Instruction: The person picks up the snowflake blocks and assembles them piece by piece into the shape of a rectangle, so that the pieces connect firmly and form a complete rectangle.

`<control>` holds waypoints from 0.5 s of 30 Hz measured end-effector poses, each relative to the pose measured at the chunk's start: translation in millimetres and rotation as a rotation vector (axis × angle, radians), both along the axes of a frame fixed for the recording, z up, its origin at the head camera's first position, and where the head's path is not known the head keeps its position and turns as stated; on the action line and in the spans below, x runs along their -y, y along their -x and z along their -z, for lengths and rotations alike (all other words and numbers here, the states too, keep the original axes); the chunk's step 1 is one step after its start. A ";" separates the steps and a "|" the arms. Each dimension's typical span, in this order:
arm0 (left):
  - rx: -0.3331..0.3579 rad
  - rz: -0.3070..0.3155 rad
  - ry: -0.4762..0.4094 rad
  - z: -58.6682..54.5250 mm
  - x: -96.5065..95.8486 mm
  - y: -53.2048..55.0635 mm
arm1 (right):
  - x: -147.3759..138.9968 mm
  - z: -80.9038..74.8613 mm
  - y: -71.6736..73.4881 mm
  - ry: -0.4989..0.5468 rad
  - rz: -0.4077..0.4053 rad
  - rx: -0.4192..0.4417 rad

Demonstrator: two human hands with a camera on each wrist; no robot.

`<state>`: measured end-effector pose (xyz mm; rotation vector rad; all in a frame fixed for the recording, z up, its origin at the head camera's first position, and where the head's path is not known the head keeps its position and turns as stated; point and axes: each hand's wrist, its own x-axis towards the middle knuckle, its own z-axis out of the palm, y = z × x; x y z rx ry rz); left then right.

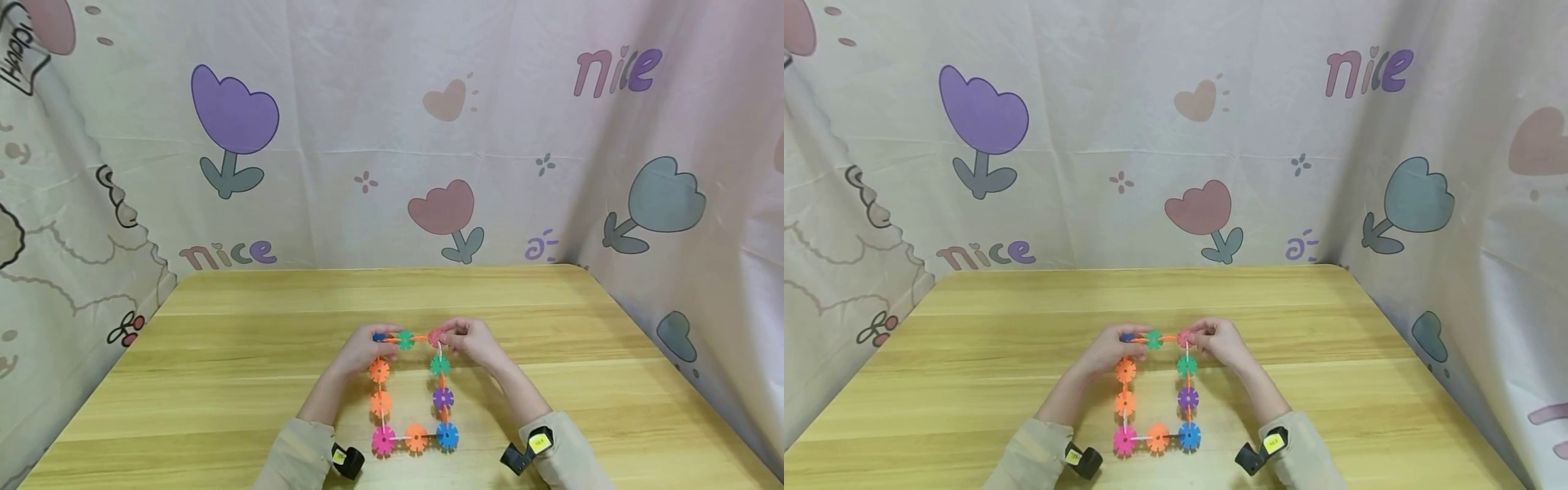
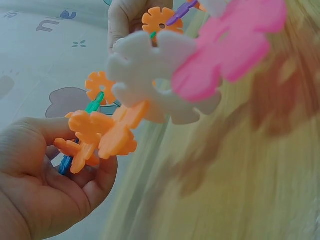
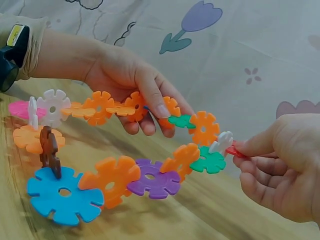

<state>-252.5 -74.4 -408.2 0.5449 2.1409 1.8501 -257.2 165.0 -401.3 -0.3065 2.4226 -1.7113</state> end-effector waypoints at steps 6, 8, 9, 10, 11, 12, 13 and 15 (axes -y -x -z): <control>0.004 0.000 0.014 -6.5 -0.8 -3.4 | 3.5 -5.6 -4.5 -0.018 -0.002 -0.018; 0.010 -0.009 0.011 -1.8 -0.6 -0.9 | 3.5 -1.7 -2.7 -0.025 0.006 -0.024; 0.016 -0.014 0.010 2.0 -0.5 1.5 | 2.5 2.8 -0.1 -0.024 0.008 -0.026; 0.015 -0.014 0.010 2.1 -0.5 1.4 | 2.7 3.5 0.1 -0.025 0.008 -0.030; 0.022 -0.017 0.008 1.9 -0.6 1.2 | 2.6 3.8 0.2 -0.024 0.006 -0.032; 0.027 -0.018 0.007 1.5 -0.6 1.0 | 2.5 4.1 0.4 -0.022 0.002 -0.033; 0.031 -0.018 0.005 1.2 -0.6 0.8 | 2.4 4.1 0.5 -0.017 -0.002 -0.034; 0.034 -0.018 0.003 0.7 -0.5 0.3 | 2.2 4.0 0.6 -0.008 -0.005 -0.033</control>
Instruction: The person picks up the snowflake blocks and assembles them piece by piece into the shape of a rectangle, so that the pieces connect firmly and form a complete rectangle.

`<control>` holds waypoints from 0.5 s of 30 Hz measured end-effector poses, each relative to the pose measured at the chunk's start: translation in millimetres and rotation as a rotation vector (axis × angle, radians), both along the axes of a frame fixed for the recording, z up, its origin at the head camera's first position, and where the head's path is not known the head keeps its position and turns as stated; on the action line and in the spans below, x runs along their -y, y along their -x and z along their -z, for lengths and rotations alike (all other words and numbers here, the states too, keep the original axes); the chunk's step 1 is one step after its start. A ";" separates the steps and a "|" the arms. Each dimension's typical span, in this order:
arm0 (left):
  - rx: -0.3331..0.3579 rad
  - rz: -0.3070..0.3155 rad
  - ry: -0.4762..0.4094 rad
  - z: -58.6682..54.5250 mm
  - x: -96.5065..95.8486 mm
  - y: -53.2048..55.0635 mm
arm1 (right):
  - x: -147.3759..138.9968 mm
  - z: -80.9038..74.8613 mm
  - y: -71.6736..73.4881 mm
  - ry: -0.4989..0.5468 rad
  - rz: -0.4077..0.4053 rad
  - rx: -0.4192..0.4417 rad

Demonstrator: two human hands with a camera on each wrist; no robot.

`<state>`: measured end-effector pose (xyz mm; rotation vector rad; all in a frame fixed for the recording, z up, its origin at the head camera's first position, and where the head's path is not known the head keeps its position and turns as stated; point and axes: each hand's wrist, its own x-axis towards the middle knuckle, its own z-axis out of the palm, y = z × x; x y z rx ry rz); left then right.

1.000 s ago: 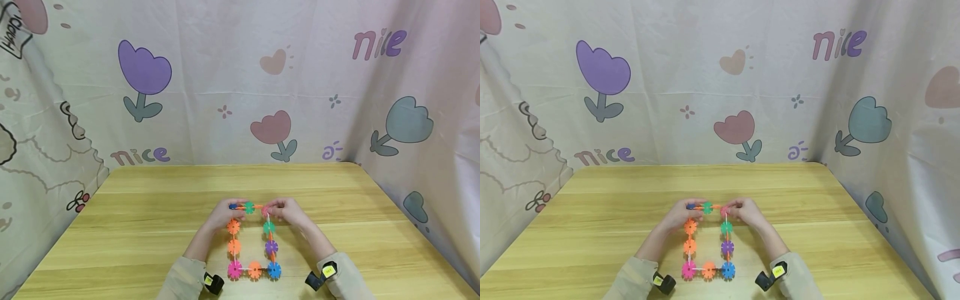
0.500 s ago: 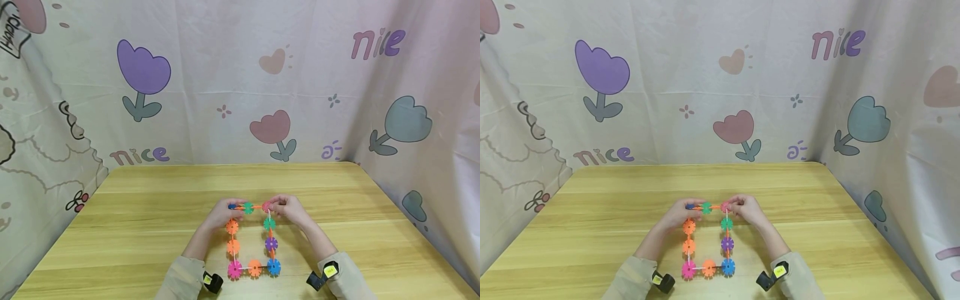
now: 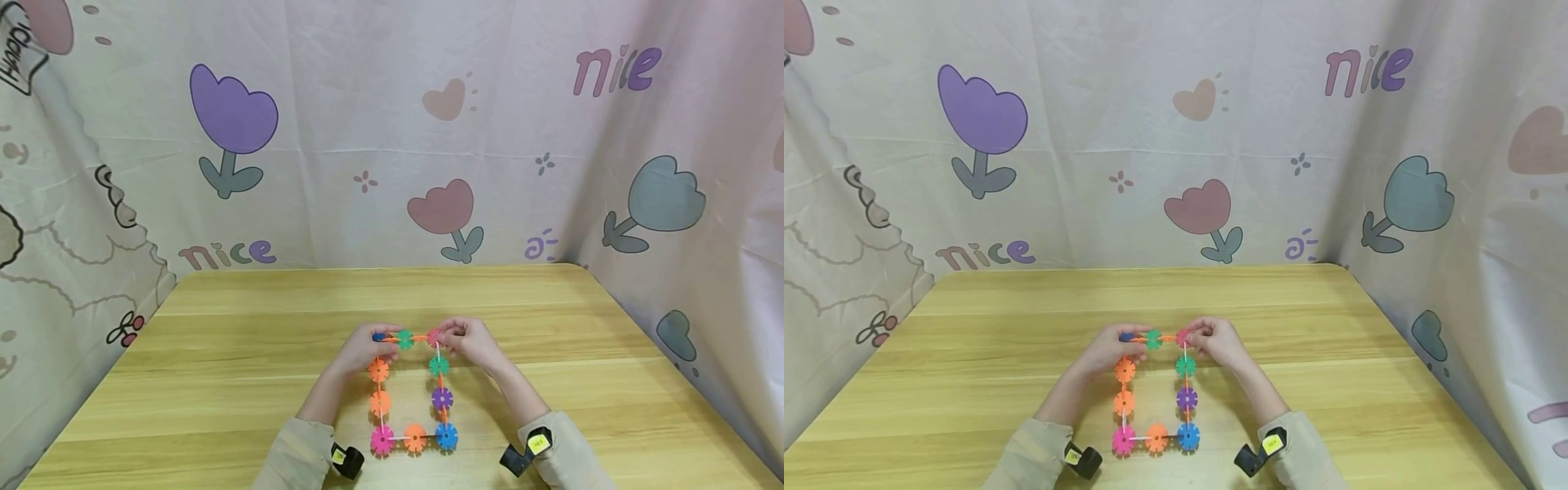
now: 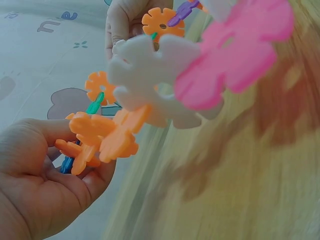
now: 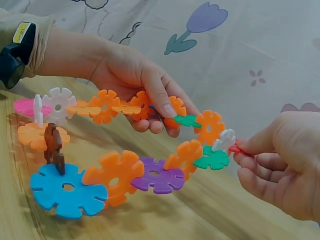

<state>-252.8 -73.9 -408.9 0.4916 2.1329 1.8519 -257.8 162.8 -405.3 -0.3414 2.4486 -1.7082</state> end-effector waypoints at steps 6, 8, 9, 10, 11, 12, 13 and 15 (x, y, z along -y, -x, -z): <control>-0.005 -0.001 -0.003 -0.2 0.8 -0.2 | 0.4 -0.3 0.2 0.020 0.002 0.011; -0.006 -0.001 -0.004 0.2 0.8 0.2 | 0.4 0.0 0.2 0.027 -0.002 0.009; -0.007 -0.001 -0.004 0.4 0.8 0.4 | 0.3 0.4 0.2 0.030 -0.003 0.008; -0.007 -0.001 -0.003 0.5 0.7 0.6 | 0.4 0.4 0.1 0.034 -0.004 0.009; -0.008 -0.001 0.000 0.6 0.8 0.8 | 0.2 0.5 0.1 0.039 -0.006 0.008; -0.011 0.000 0.003 0.6 0.7 0.8 | 0.0 0.8 0.1 0.044 -0.010 0.007; -0.010 0.000 0.005 0.5 0.8 0.8 | -0.1 1.0 0.1 0.049 -0.013 0.007; -0.008 0.000 0.008 -0.5 1.0 0.3 | 0.0 1.2 0.0 0.059 -0.019 0.010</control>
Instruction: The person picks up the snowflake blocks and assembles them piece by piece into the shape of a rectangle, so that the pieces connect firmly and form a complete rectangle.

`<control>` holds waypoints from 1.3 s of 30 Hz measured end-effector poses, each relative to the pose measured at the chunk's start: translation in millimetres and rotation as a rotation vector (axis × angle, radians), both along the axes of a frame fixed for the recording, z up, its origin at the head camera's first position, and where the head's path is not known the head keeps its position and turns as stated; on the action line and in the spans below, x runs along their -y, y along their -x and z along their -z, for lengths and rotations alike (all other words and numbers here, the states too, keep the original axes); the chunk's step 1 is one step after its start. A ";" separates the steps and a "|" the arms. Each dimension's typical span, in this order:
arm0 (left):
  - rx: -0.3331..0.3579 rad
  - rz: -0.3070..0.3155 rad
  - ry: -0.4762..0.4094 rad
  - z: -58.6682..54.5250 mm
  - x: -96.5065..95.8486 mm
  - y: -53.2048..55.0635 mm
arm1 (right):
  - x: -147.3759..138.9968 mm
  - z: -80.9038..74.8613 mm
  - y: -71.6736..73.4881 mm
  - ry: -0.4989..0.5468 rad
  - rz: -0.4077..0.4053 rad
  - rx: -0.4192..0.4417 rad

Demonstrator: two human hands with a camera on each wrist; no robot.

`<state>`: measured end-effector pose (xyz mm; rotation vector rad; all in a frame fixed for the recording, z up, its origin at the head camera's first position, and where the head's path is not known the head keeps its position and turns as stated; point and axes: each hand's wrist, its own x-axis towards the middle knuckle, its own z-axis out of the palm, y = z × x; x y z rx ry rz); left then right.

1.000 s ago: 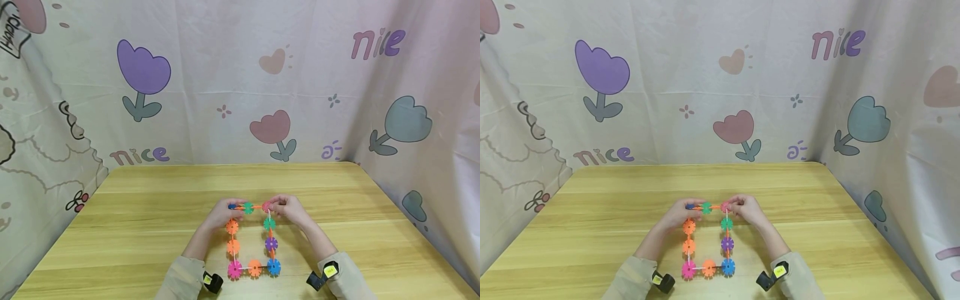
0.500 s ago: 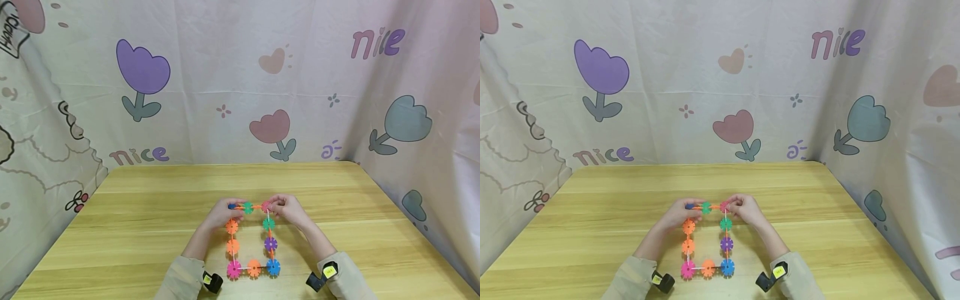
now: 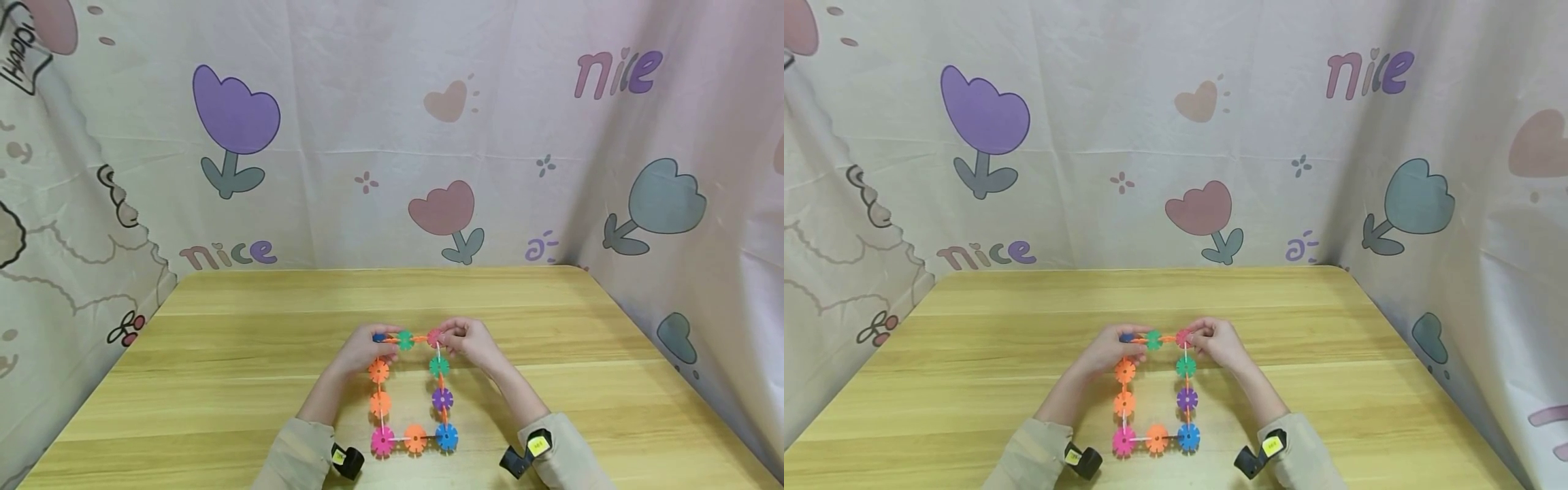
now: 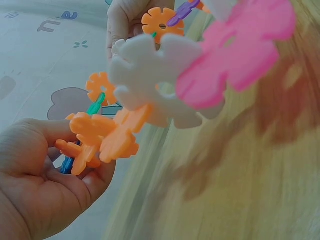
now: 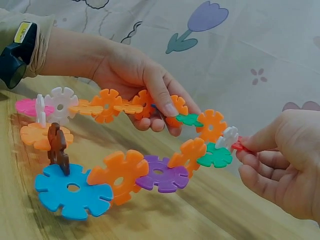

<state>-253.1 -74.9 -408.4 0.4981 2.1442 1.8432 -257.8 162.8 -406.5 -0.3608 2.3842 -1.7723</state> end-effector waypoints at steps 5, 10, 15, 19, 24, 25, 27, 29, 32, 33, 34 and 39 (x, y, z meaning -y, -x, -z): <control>0.002 0.007 0.005 -4.0 0.5 -2.7 | 0.0 0.5 -0.8 0.020 -0.010 0.000; 0.005 0.022 0.027 -6.0 -1.0 -2.9 | 1.4 0.9 -1.4 0.020 0.004 0.005; 0.020 0.014 0.028 -2.6 -3.1 -0.9 | 3.3 -0.5 -2.8 0.028 -0.002 -0.010; 0.022 -0.002 0.017 -0.8 -2.8 0.9 | 5.2 -2.4 -4.1 0.054 -0.004 -0.020; 0.016 -0.004 0.018 -2.2 -2.7 0.8 | 9.1 -3.9 -5.7 0.087 0.012 -0.005; 0.017 -0.005 0.019 -2.6 -2.9 0.5 | 10.0 -4.2 -6.0 0.088 0.014 -0.005; 0.014 -0.006 0.021 -2.7 -3.1 0.1 | 11.0 -4.3 -6.4 0.086 0.017 -0.009; 0.012 -0.007 0.020 -2.7 -3.0 -0.4 | 11.9 -3.9 -6.4 0.085 0.014 -0.010; 0.011 0.000 0.013 -2.5 -2.3 -0.9 | 12.1 -3.0 -5.8 0.092 0.011 -0.010; 0.011 0.005 0.013 -2.7 -2.0 -1.2 | 12.1 -2.4 -5.4 0.093 0.009 -0.007; 0.010 0.011 0.016 -5.2 -1.6 -2.9 | 12.0 -1.9 -5.0 0.093 0.010 -0.003; -0.015 0.037 0.021 -11.2 -0.1 -7.6 | 10.7 0.8 -5.1 0.048 0.008 0.003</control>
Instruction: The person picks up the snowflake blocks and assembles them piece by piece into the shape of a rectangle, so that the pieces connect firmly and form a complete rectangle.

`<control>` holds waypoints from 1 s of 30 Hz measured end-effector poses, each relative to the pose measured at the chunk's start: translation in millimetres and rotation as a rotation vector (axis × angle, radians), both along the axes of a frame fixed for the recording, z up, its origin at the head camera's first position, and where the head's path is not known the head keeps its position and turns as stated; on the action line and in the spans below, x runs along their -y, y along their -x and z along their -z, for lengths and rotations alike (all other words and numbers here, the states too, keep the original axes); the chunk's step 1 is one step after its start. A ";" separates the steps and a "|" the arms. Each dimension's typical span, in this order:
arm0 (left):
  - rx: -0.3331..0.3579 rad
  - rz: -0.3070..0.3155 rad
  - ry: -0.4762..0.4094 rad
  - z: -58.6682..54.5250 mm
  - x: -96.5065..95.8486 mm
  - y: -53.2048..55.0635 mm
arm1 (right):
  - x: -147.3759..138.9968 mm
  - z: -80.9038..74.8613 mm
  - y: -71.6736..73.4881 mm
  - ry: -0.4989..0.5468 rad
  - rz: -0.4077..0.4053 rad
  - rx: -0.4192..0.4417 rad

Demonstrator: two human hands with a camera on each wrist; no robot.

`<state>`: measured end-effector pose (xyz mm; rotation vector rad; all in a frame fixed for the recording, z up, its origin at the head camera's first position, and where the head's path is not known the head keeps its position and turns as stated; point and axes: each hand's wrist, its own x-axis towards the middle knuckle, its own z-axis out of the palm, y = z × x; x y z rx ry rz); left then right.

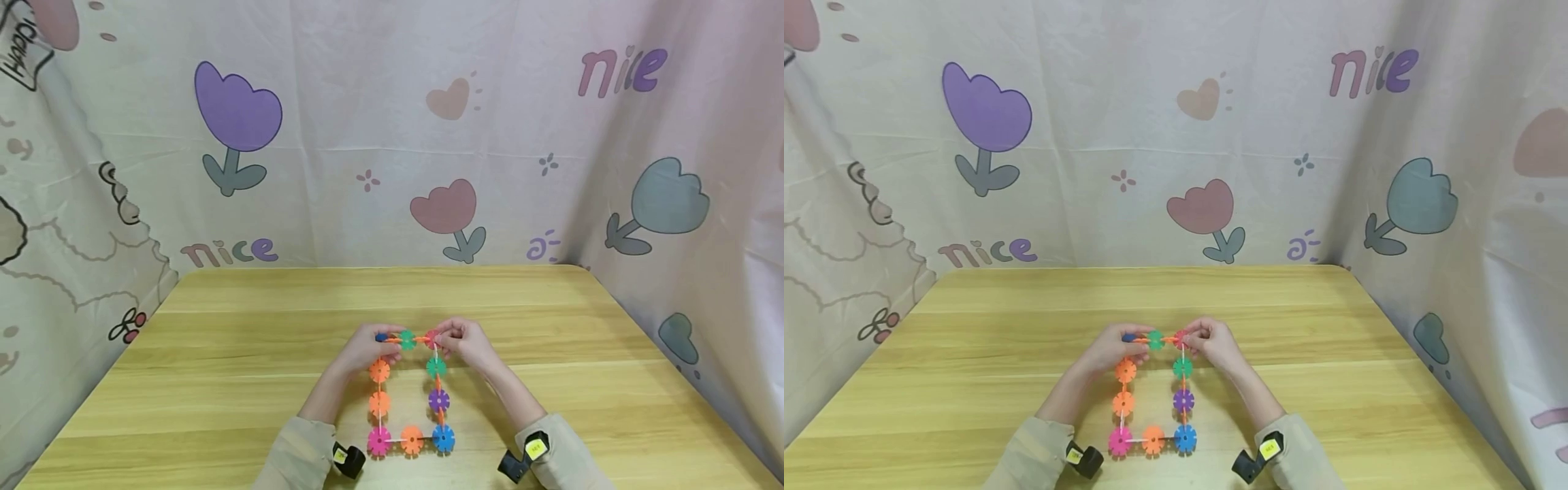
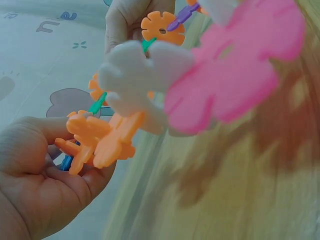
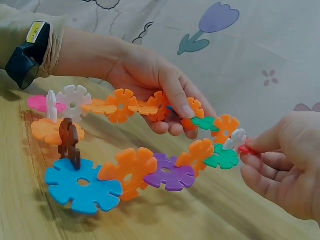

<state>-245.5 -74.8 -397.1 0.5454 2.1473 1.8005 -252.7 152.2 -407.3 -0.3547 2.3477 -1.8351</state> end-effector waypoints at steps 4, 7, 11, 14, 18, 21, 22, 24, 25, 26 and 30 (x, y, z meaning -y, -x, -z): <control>-0.004 -0.004 -0.008 13.7 0.7 8.1 | -2.4 2.4 -1.3 -0.018 -0.001 -0.001; 0.002 -0.007 -0.015 15.4 1.6 9.7 | -6.4 3.7 -3.4 -0.023 0.012 0.001; 0.007 -0.009 -0.028 15.5 3.2 11.0 | -15.6 4.5 -10.5 -0.054 0.014 0.016; 0.004 -0.009 -0.026 15.3 4.4 11.4 | -23.1 5.5 -18.8 -0.088 -0.033 0.009; -0.002 -0.007 -0.013 14.7 5.0 11.0 | -31.4 9.2 -33.6 -0.176 -0.163 -0.018; -0.003 -0.001 -0.004 14.1 5.2 10.3 | -35.3 12.3 -46.0 -0.273 -0.259 -0.057; -0.003 0.003 -0.004 14.0 5.3 10.0 | -36.1 13.1 -49.9 -0.304 -0.282 -0.077; -0.003 0.009 -0.007 14.0 5.3 9.8 | -36.9 14.2 -57.1 -0.347 -0.317 -0.106; -0.001 0.011 -0.010 14.0 5.4 9.8 | -36.8 14.4 -60.5 -0.358 -0.331 -0.112; 0.000 0.013 -0.013 14.2 5.6 10.0 | -36.4 14.4 -63.8 -0.367 -0.346 -0.120; -0.005 0.004 -0.014 14.9 6.4 11.6 | -32.3 14.4 -74.7 -0.441 -0.391 -0.199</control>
